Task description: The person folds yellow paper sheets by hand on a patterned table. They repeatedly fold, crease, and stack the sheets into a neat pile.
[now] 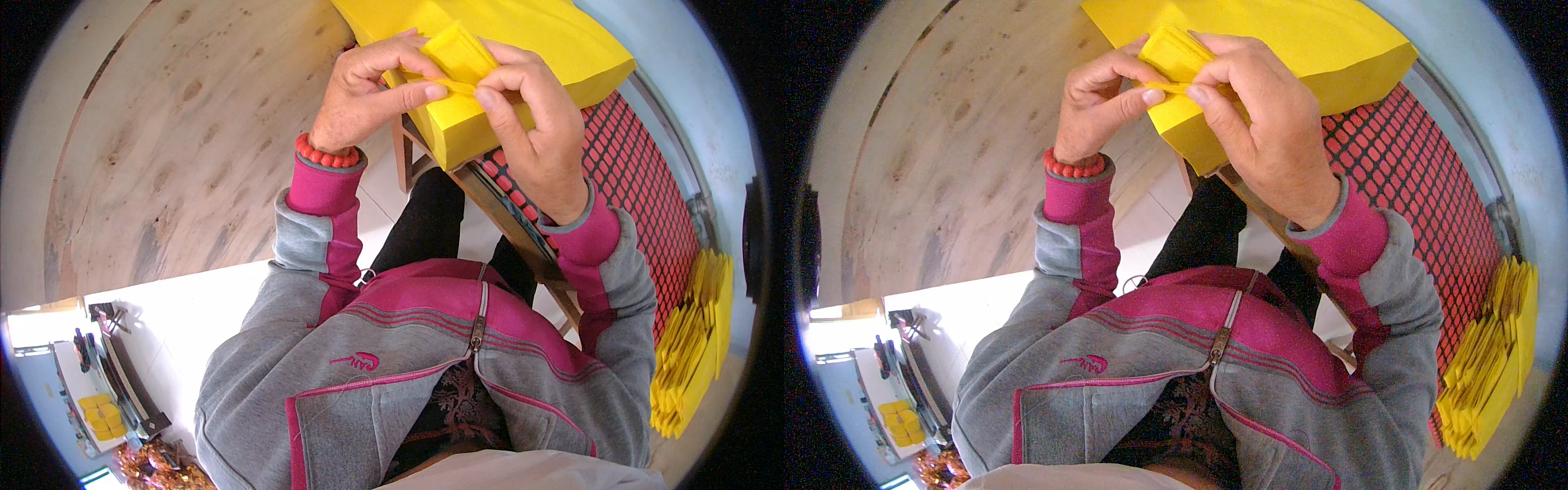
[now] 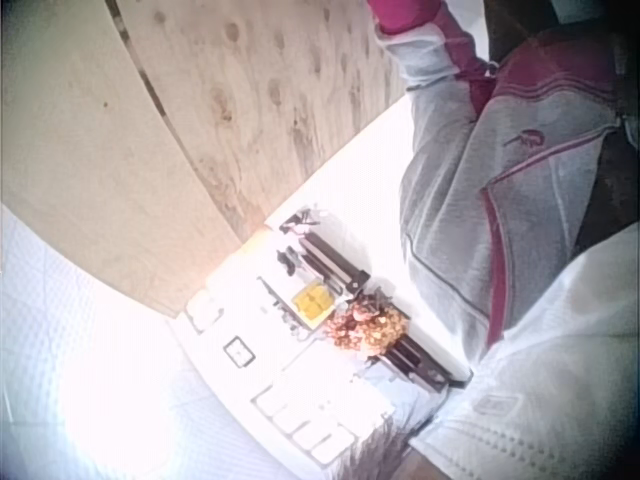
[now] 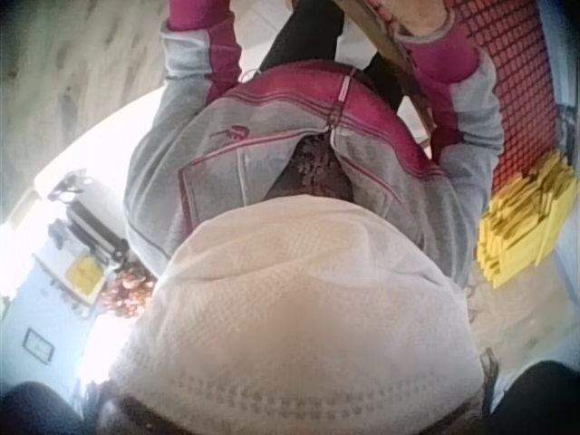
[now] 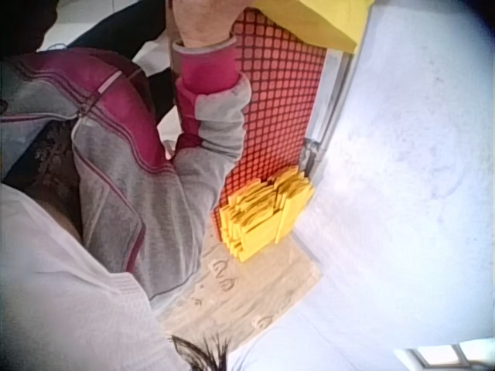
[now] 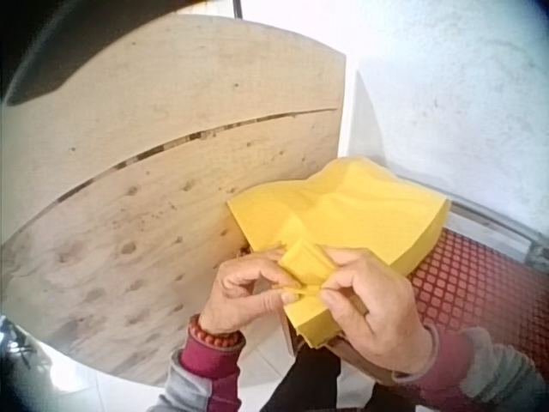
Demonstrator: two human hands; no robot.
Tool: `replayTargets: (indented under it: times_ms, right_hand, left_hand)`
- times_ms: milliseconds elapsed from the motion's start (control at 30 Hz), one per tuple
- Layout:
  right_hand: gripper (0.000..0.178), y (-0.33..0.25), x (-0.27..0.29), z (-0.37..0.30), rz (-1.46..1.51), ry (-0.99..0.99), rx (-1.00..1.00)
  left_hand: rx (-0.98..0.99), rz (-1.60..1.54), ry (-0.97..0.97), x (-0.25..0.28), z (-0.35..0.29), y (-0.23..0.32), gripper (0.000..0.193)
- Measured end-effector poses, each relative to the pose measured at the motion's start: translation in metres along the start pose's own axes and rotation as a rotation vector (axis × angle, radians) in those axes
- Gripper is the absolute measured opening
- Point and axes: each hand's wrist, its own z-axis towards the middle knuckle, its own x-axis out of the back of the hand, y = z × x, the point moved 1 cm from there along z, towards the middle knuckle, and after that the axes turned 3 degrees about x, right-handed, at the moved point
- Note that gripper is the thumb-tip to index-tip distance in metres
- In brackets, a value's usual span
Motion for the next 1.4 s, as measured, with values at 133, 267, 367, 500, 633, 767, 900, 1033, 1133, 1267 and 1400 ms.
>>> replayTargets:
  times_ms: [133, 267, 367, 500, 633, 767, 900, 1033, 1133, 1267, 1400]
  right_hand:
    - [0.013, -0.003, 0.009, 0.007, -0.067, 0.069, 0.071]
    - [0.018, -0.027, 0.035, -0.003, -0.043, 0.001, -0.050]
    - [0.013, -0.059, 0.055, -0.033, 0.051, -0.227, -0.147]
    - [0.009, -0.086, 0.031, -0.104, 0.506, -0.470, -0.457]
    - [0.019, -0.055, -0.002, -0.180, 0.611, -0.540, -0.717]
    - [0.023, -0.001, -0.012, -0.243, -0.062, -0.369, -0.654]
    - [0.030, 0.037, -0.011, -0.283, -0.726, -0.295, -0.567]
    - [0.037, 0.066, -0.010, -0.300, -0.749, -0.103, -0.796]
    - [0.037, 0.072, -0.010, -0.307, -0.706, -0.073, -0.853]
    - [0.036, 0.063, -0.008, -0.304, -0.651, -0.095, -0.828]
    - [0.035, 0.033, -0.007, -0.271, -0.620, -0.226, -0.781]
  left_hand:
    - [0.027, -0.082, 0.081, -0.004, 0.001, -0.001, 0.010]
    - [0.152, -0.048, 0.107, 0.001, -0.005, 0.000, 0.014]
    - [0.140, -0.069, 0.167, 0.000, -0.002, -0.004, 0.010]
    - [0.033, -0.069, 0.147, -0.001, 0.006, -0.006, 0.007]
    - [0.014, -0.087, 0.185, -0.001, 0.009, -0.007, 0.005]
    - [0.028, -0.057, 0.207, -0.002, 0.010, -0.006, 0.005]
    - [0.079, -0.068, 0.233, -0.005, 0.005, -0.009, 0.007]
    - [0.067, -0.048, 0.272, 0.002, 0.003, -0.014, 0.009]
    - [0.084, -0.020, 0.286, 0.004, 0.003, -0.012, 0.008]
    - [0.068, -0.086, 0.235, -0.008, 0.002, -0.001, 0.007]
    - [0.081, -0.106, 0.265, -0.016, 0.007, 0.008, 0.010]
